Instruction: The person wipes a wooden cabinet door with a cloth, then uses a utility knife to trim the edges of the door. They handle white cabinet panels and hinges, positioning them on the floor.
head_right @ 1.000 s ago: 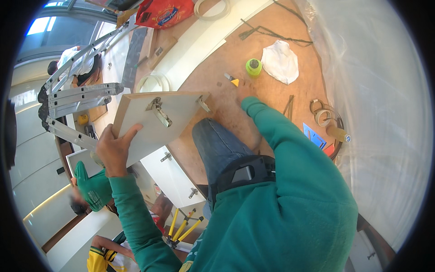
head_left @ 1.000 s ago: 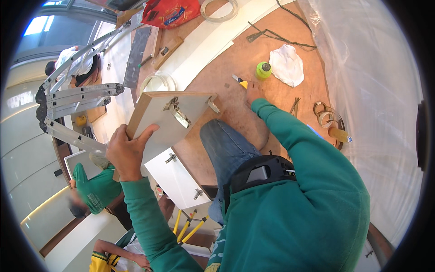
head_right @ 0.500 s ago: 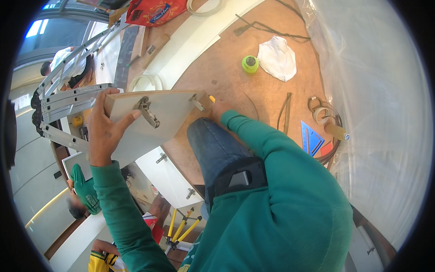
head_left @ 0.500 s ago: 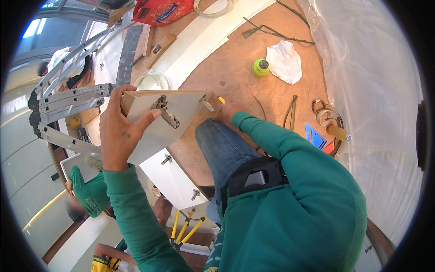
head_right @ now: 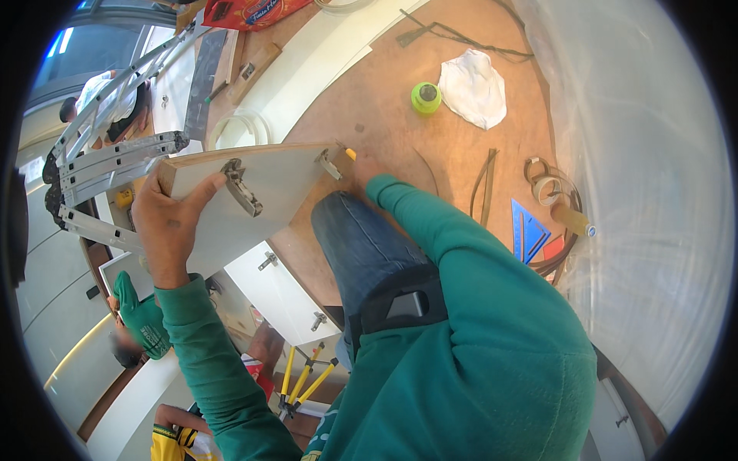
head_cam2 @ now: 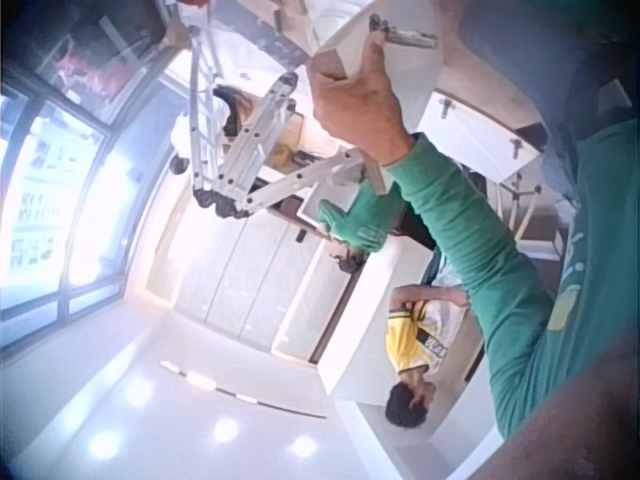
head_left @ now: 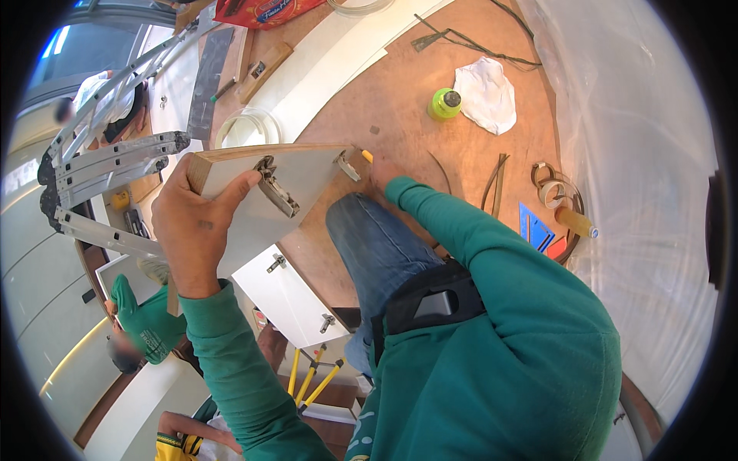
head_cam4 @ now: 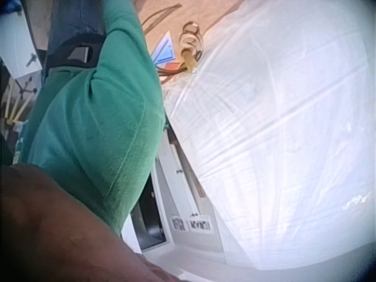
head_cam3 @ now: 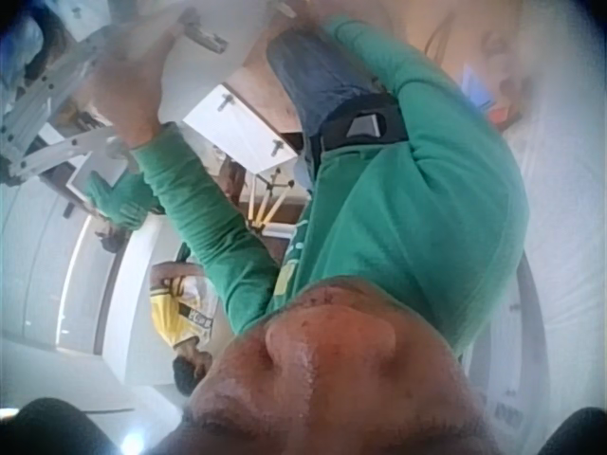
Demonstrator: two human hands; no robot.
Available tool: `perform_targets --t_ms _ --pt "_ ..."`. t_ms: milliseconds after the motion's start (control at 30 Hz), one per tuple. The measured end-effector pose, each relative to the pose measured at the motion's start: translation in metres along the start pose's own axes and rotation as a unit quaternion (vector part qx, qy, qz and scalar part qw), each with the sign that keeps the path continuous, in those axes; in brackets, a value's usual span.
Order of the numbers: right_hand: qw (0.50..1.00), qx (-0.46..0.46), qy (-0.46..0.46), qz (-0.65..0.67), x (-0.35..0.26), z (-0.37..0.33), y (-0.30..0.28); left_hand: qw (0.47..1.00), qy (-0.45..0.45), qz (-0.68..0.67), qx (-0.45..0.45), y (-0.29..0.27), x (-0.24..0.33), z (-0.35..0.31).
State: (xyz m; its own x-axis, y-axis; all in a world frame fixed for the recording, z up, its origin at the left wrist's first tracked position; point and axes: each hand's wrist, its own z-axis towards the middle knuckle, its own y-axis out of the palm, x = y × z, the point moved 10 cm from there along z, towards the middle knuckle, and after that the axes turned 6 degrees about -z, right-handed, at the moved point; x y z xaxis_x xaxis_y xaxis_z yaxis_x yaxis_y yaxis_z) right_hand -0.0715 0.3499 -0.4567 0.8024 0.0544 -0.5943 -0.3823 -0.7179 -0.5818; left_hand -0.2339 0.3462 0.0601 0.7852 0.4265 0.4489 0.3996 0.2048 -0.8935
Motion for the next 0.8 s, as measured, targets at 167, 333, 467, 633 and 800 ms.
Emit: perform_targets --t_ms 167,333,467,633,800 --pt "1.000 0.010 -0.011 -0.002 0.003 0.010 0.010 1.000 -0.015 -0.005 -0.001 0.002 -0.006 0.001" --pt "1.000 -0.026 0.003 -0.006 0.013 0.017 0.016 1.000 0.000 0.026 0.018 0.000 -0.002 0.000" --pt "0.997 -0.073 0.001 -0.026 0.009 0.001 0.005 0.999 -0.004 0.026 0.025 0.000 -0.005 -0.001" --pt "0.996 -0.080 0.028 -0.034 0.013 -0.006 -0.003 0.999 -0.036 0.014 0.004 0.003 -0.003 -0.001" --pt "0.995 -0.070 0.063 -0.025 0.030 -0.018 0.003 1.000 -0.018 0.013 0.015 0.003 -0.005 -0.003"
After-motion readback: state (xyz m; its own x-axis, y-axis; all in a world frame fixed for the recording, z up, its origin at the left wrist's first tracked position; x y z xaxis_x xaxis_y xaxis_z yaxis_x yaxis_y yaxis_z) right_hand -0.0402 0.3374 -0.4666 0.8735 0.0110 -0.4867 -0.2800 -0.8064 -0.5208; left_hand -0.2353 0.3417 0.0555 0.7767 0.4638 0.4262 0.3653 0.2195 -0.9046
